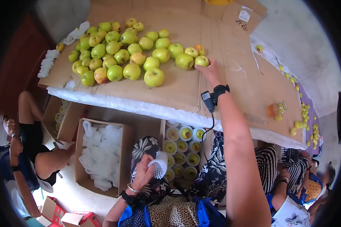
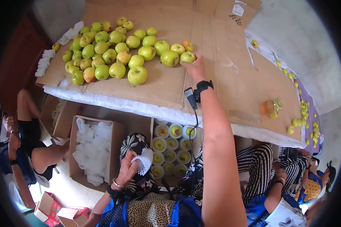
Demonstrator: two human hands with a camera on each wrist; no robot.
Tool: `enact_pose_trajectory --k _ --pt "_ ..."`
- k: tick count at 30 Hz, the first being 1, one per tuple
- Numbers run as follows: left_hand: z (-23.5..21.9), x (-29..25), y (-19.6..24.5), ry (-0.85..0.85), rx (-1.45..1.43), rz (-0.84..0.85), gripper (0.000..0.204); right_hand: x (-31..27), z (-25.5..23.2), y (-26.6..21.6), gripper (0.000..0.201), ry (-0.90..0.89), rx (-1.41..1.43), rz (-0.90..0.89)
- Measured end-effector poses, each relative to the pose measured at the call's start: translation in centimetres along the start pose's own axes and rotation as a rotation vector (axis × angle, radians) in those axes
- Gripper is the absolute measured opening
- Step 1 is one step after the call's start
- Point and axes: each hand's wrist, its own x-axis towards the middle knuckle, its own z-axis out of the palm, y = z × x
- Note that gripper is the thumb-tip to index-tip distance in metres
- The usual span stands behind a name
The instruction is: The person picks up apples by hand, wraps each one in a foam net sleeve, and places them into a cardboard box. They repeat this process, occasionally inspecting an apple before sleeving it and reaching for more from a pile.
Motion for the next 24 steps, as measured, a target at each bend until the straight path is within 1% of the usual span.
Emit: enact_pose_trajectory --k 2,3,4,5,7,8,11,13,14,15,16,17,18,19,20,21,22,23,24 --pt "0.3 -0.2 0.4 -0.009 -0.025 -0.007 0.014 -0.4 -0.2 0.6 0.069 0.013 -0.039 -0.026" --pt "0.5 -0.5 0.7 -0.016 -0.038 -0.014 0.013 -1.2 -0.6 0.1 0.065 0.012 0.126 0.020" --pt "0.8 -0.7 0.7 0.028 -0.114 -0.039 0.012 -2.1 -1.1 -0.3 0.060 0.013 0.294 0.066" --pt "0.9 -0.6 0.3 0.069 -0.105 -0.024 0.012 -3.1 -1.6 -0.8 0.056 0.014 0.461 0.110" --pt "1.5 -0.7 -0.4 0.145 -0.105 0.001 0.011 -7.3 -4.2 -2.9 0.051 -0.164 0.781 0.160" --pt "1.4 -0.6 0.6 0.162 -0.069 -0.029 0.011 -10.0 -5.8 -3.6 0.049 -0.256 0.930 0.202" --pt "2.2 -0.1 2.0 0.230 -0.032 -0.016 0.012 -17.5 -9.0 -4.9 0.051 -0.394 1.167 0.323" --pt "3.2 0.3 2.5 0.297 0.077 0.204 0.010 -21.3 -9.9 -5.0 0.056 -0.468 1.339 0.427" --pt "3.8 0.1 2.2 0.257 -0.085 0.137 0.010 -23.9 -10.4 -4.5 0.059 -0.483 1.426 0.490" --pt "4.4 0.5 1.8 0.228 -0.244 0.088 0.010 -25.8 -10.5 -4.5 0.061 -0.463 1.519 0.635" --pt "4.9 0.7 1.2 0.239 -0.286 0.081 0.010 -27.2 -10.4 -4.0 0.062 -0.478 1.535 0.650" --pt "5.1 0.7 1.0 0.229 -0.209 0.083 0.010 -28.6 -10.0 -3.4 0.063 -0.506 1.552 0.671" --pt "5.2 0.5 1.0 0.226 -0.132 0.077 0.010 -30.0 -9.7 -3.1 0.061 -0.471 1.514 0.713" --pt "5.3 0.1 1.1 0.222 -0.053 0.058 0.011 -30.7 -9.4 -2.8 0.059 -0.492 1.526 0.717" --pt "5.3 -0.4 1.1 0.232 -0.059 0.055 0.013 -32.0 -9.0 -2.1 0.058 -0.506 1.539 0.733" --pt "5.1 -0.7 1.2 0.234 -0.007 0.014 0.014 -33.0 -8.7 -1.6 0.057 -0.521 1.552 0.746" --pt "5.1 -0.8 1.5 0.277 0.073 0.054 0.014 -33.8 -8.5 -1.3 0.054 -0.536 1.531 0.714" --pt "5.0 -1.0 1.5 0.322 0.157 0.096 0.013 -34.3 -8.7 -1.5 0.049 -0.563 1.512 0.726" --pt "4.6 -1.2 1.1 0.334 0.174 0.094 0.014 -34.9 -8.8 -1.7 0.049 -0.545 1.417 0.673"
